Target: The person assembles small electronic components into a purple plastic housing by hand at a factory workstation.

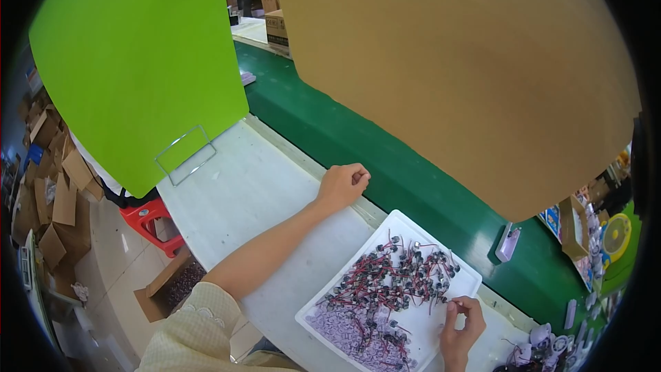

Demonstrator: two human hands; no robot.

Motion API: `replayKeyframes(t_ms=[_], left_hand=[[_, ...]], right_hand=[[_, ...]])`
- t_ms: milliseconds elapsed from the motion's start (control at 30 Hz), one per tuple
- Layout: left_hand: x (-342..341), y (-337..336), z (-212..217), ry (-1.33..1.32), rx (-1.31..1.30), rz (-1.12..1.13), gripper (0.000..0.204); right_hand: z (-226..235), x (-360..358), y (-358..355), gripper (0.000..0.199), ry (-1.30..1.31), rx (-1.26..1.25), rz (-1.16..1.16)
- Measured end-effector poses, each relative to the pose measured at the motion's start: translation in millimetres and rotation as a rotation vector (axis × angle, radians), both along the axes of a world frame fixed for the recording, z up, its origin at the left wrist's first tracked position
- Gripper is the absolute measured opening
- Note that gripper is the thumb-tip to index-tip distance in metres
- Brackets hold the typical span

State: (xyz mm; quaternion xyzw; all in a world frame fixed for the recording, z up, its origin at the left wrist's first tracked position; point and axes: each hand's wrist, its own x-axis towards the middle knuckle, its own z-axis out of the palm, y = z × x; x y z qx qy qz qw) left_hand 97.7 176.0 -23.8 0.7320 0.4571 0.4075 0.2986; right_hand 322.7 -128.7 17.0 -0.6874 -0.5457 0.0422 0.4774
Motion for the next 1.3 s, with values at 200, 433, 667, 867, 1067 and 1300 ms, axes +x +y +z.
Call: replayKeyframes(t_ms=[200, 433, 667, 867, 1067, 1300], left_hand=[[1, 0, -2, 0.004, 0.013, -0.008, 0.016], [-1, 3, -2, -0.004, 0.021, 0.009, 0.014], [0, -1, 5, -0.013, 0.000, -0.012, 0.013], [0, -3, 8, 0.003, -0.018, -0.016, 0.014], [0, -5, 9, 0.013, -0.018, -0.015, 0.014], [0, -3, 9, 0.010, 0.009, -0.023, 0.014]], right_hand=[[1, 1, -2, 0.007, 0.141, -0.064, -0.042], [6, 9, 9, 0.007, 0.022, -0.038, -0.141], [-2, 21, 8, 0.013, 0.183, -0.048, -0.171], [-4, 23, 9, 0.012, 0.284, -0.094, -0.184], [-14, 24, 8, 0.008, 0.168, -0.107, -0.201], [-12, 23, 11, 0.010, 0.113, -0.098, -0.209]])
